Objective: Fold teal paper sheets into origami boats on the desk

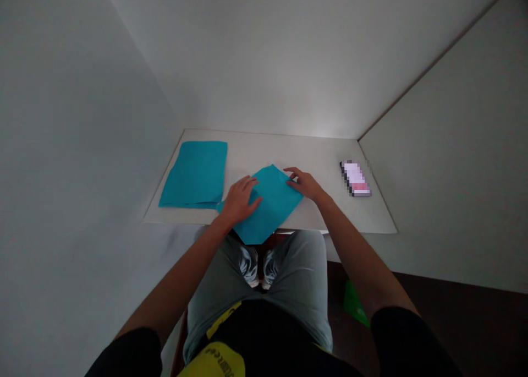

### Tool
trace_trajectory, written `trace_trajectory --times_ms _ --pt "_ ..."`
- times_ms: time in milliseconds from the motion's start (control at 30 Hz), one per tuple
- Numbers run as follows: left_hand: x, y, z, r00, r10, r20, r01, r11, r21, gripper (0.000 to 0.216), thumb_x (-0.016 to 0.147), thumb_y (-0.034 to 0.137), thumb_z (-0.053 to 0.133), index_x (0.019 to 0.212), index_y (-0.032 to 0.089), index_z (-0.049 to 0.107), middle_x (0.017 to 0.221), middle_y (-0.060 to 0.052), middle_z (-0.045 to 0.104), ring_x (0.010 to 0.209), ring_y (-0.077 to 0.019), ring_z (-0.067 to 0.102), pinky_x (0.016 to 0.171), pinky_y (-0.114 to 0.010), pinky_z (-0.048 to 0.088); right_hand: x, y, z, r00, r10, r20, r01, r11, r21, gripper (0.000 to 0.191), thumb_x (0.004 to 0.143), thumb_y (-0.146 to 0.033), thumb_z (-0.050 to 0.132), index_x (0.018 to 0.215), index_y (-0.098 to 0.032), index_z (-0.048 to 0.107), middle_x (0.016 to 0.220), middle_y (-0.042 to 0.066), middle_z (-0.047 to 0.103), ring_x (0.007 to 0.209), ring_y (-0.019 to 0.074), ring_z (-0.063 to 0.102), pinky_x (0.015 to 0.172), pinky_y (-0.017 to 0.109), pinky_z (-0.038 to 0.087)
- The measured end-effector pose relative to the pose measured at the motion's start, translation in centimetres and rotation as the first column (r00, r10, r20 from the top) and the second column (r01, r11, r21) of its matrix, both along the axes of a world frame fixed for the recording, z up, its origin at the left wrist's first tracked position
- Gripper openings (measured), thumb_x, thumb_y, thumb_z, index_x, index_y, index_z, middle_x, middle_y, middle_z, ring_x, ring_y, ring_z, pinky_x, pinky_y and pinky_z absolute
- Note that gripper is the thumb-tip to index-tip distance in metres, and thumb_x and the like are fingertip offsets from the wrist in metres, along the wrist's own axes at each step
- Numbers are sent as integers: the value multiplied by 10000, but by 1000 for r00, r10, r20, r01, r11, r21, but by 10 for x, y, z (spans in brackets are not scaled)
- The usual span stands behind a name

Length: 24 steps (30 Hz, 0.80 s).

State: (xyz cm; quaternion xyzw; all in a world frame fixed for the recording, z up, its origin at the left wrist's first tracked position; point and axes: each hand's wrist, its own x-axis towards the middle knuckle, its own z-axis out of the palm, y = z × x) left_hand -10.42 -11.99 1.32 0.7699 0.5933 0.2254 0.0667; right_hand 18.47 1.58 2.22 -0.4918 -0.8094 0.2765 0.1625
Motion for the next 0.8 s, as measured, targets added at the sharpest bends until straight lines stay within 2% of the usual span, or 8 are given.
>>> trace_trajectory --times_ms 67,167,233,300,433,533,667,800 --pt "22 -2 -12 992 -96 -84 90 993 -76 649 1033 497 568 1596 180 509 1718 -122 468 1640 -318 349 1357 -509 291 -12 -8 5 991 -125 38 119 982 144 495 962 -227 679 1453 -185 637 1284 138 748 1127 275 671 1054 450 490" --pt "50 -5 -28 986 4 -164 -24 992 -121 725 1078 540 453 1685 147 415 1790 -144 325 1684 -337 254 1385 -546 193 -39 -39 2 972 -237 4 227 935 274 473 1091 -305 497 1527 -134 566 1569 218 588 1428 323 520 1229 526 336" --pt "64 -6 -33 977 100 -187 -125 984 -130 733 1091 526 409 1692 107 401 1801 -185 264 1693 -358 219 1380 -577 178 -57 -61 -8 993 -113 29 101 954 284 471 1126 -355 422 1523 -168 593 1647 175 541 1515 307 472 1293 511 277" --pt "73 -9 -34 967 167 -191 -196 970 -144 725 1091 505 403 1686 91 412 1794 -218 251 1690 -379 221 1365 -613 192 -66 -72 -22 998 14 65 -29 973 228 519 1135 -406 383 1560 -180 575 1695 152 495 1578 308 424 1301 510 300" --pt "72 -22 -32 960 216 -178 -241 961 -132 782 1076 590 436 1705 129 391 1804 -221 212 1690 -399 213 1354 -608 229 -50 -49 -44 999 -8 44 -2 979 206 595 1124 -488 397 1615 -179 529 1749 134 420 1632 339 348 1358 583 155" --pt "63 -28 -32 959 208 -192 -234 965 -122 822 1065 634 447 1709 128 376 1807 -222 219 1692 -386 211 1359 -565 245 -33 -18 -49 999 -30 30 23 979 203 713 1089 -587 465 1648 -144 483 1770 158 372 1649 362 308 1366 582 132" --pt "50 2 -31 963 172 -208 -201 971 -129 816 1073 600 427 1674 49 404 1774 -239 316 1680 -379 254 1369 -549 227 -28 2 -49 990 36 133 -63 977 205 745 1078 -602 453 1680 -162 437 1801 136 300 1675 347 273 1380 600 118" --pt "40 60 -31 981 -40 -191 12 989 -146 760 1089 512 386 1710 77 339 1803 -168 284 1698 -312 213 1389 -481 181 -29 14 -44 970 148 192 -186 963 195 697 1091 -544 432 1680 -171 439 1807 109 276 1683 319 267 1393 587 92"
